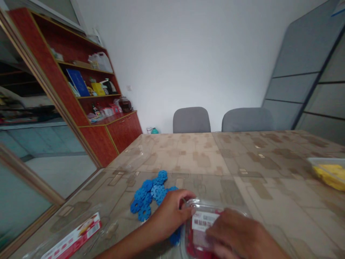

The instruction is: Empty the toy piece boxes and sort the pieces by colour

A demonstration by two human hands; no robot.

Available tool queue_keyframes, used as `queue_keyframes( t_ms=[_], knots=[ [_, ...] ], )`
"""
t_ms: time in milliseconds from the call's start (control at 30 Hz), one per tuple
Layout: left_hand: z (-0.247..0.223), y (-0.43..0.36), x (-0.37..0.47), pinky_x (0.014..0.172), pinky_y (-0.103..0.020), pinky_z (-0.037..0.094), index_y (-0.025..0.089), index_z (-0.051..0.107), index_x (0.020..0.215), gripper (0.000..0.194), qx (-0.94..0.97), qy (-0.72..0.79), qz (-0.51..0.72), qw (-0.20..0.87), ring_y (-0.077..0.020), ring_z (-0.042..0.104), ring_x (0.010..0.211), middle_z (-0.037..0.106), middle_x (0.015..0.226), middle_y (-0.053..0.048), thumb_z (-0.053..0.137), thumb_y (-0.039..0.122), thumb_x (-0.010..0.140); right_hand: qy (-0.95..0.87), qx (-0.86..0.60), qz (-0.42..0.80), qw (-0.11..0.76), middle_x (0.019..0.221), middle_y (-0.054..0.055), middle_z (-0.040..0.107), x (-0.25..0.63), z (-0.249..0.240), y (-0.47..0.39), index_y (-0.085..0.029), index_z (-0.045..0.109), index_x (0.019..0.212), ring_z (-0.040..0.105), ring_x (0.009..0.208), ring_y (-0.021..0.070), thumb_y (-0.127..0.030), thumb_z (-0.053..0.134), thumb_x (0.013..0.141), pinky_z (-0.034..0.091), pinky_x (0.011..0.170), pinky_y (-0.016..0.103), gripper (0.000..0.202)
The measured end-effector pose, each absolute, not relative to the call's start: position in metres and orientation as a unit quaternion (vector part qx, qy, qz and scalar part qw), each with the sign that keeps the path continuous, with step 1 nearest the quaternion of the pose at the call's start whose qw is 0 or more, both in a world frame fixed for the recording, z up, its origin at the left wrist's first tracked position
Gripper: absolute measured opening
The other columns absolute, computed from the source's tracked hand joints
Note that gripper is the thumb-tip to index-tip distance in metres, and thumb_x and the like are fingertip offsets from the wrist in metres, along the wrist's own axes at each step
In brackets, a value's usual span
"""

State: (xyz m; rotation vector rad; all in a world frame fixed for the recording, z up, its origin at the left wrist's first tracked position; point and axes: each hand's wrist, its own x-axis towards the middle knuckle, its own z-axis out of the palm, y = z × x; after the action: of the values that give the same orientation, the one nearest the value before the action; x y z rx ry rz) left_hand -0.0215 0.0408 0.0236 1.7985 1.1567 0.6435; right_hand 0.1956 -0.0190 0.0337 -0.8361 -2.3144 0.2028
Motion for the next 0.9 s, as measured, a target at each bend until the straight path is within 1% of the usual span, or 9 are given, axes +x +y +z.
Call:
queue_keyframes(
  t_ms=[33, 100, 233, 300, 400, 567, 733, 800, 900],
  knots=[
    [0.024, 0.035, -0.029, 0.064, -0.024, 0.04, 0.015, 0.07, 0.101, 0.026, 0.727, 0.473, 0.255, 0.428, -0.0163, 0.056, 0.075, 0.068, 0.087, -0.002, 0.062, 0.019, 0.076, -0.864, -0.362, 0.128, 0.325, 0.082, 0.002, 0.069, 0.203, 0.039, -0.014, -0.026, 0.066, 0.095, 0.065, 0.076, 0.0169, -0.034, 0.037, 0.101, 0.05, 0.066, 0.026, 0.031],
    [0.024, 0.026, -0.042, 0.064, -0.024, 0.039, 0.016, 0.07, 0.103, 0.027, 0.729, 0.485, 0.251, 0.413, -0.0158, 0.055, 0.074, 0.067, 0.088, -0.001, 0.061, 0.018, 0.077, -0.819, -0.461, 0.156, 0.304, 0.089, 0.005, 0.07, 0.219, 0.046, -0.003, -0.024, 0.067, 0.1, 0.065, 0.083, 0.0198, -0.031, 0.04, 0.1, 0.05, 0.073, 0.032, 0.027],
    [0.028, 0.018, -0.051, 0.067, -0.024, 0.038, 0.018, 0.069, 0.103, 0.023, 0.753, 0.491, 0.243, 0.364, -0.0162, 0.056, 0.076, 0.066, 0.091, -0.001, 0.061, 0.02, 0.081, -0.798, -0.514, 0.221, 0.224, 0.083, 0.006, 0.067, 0.229, 0.037, 0.008, -0.02, 0.066, 0.082, 0.064, 0.079, 0.0217, -0.034, 0.038, 0.099, 0.048, 0.071, 0.035, 0.036],
    [0.032, 0.017, -0.052, 0.068, -0.025, 0.038, 0.019, 0.07, 0.099, 0.018, 0.765, 0.496, 0.238, 0.335, -0.0165, 0.057, 0.077, 0.065, 0.09, -0.001, 0.061, 0.022, 0.083, -0.795, -0.52, 0.229, 0.212, 0.081, 0.006, 0.067, 0.224, 0.031, 0.007, -0.02, 0.065, 0.081, 0.064, 0.078, 0.022, -0.034, 0.039, 0.098, 0.047, 0.07, 0.035, 0.034],
    [0.037, 0.015, -0.052, 0.068, -0.026, 0.037, 0.018, 0.069, 0.091, 0.012, 0.774, 0.507, 0.225, 0.306, -0.0168, 0.056, 0.077, 0.061, 0.086, -0.001, 0.062, 0.023, 0.083, -0.79, -0.526, 0.216, 0.23, 0.083, 0.006, 0.066, 0.216, 0.026, 0.004, -0.02, 0.066, 0.083, 0.063, 0.08, 0.0227, -0.034, 0.043, 0.096, 0.047, 0.071, 0.034, 0.03],
    [0.043, 0.011, -0.05, 0.069, -0.026, 0.036, 0.016, 0.066, 0.085, 0.006, 0.774, 0.507, 0.237, 0.297, -0.0166, 0.055, 0.078, 0.058, 0.085, -0.001, 0.063, 0.022, 0.083, -0.788, -0.519, 0.196, 0.268, 0.083, 0.005, 0.065, 0.217, 0.019, 0.004, -0.022, 0.067, 0.087, 0.063, 0.08, 0.0218, -0.035, 0.046, 0.096, 0.049, 0.071, 0.032, 0.026],
    [0.047, 0.009, -0.046, 0.066, -0.025, 0.035, 0.015, 0.064, 0.081, 0.002, 0.76, 0.511, 0.266, 0.302, -0.0153, 0.053, 0.076, 0.056, 0.082, 0.0, 0.064, 0.017, 0.08, -0.781, -0.514, 0.174, 0.31, 0.079, 0.003, 0.063, 0.221, 0.012, 0.002, -0.024, 0.065, 0.082, 0.063, 0.075, 0.0202, -0.039, 0.048, 0.094, 0.05, 0.067, 0.029, 0.026],
    [0.046, 0.009, -0.046, 0.065, -0.024, 0.034, 0.015, 0.064, 0.08, 0.002, 0.746, 0.517, 0.273, 0.319, -0.0147, 0.052, 0.074, 0.056, 0.08, 0.0, 0.064, 0.017, 0.079, -0.787, -0.507, 0.173, 0.305, 0.077, 0.003, 0.063, 0.223, 0.012, 0.002, -0.024, 0.064, 0.08, 0.064, 0.071, 0.019, -0.04, 0.048, 0.094, 0.051, 0.064, 0.028, 0.026],
    [0.044, 0.009, -0.047, 0.063, -0.023, 0.034, 0.016, 0.062, 0.079, 0.004, 0.731, 0.522, 0.275, 0.343, -0.014, 0.051, 0.073, 0.056, 0.079, 0.001, 0.065, 0.016, 0.076, -0.802, -0.488, 0.215, 0.268, 0.075, 0.003, 0.065, 0.229, 0.01, 0.005, -0.024, 0.063, 0.08, 0.064, 0.068, 0.0173, -0.042, 0.046, 0.094, 0.052, 0.062, 0.025, 0.029]
  ],
)
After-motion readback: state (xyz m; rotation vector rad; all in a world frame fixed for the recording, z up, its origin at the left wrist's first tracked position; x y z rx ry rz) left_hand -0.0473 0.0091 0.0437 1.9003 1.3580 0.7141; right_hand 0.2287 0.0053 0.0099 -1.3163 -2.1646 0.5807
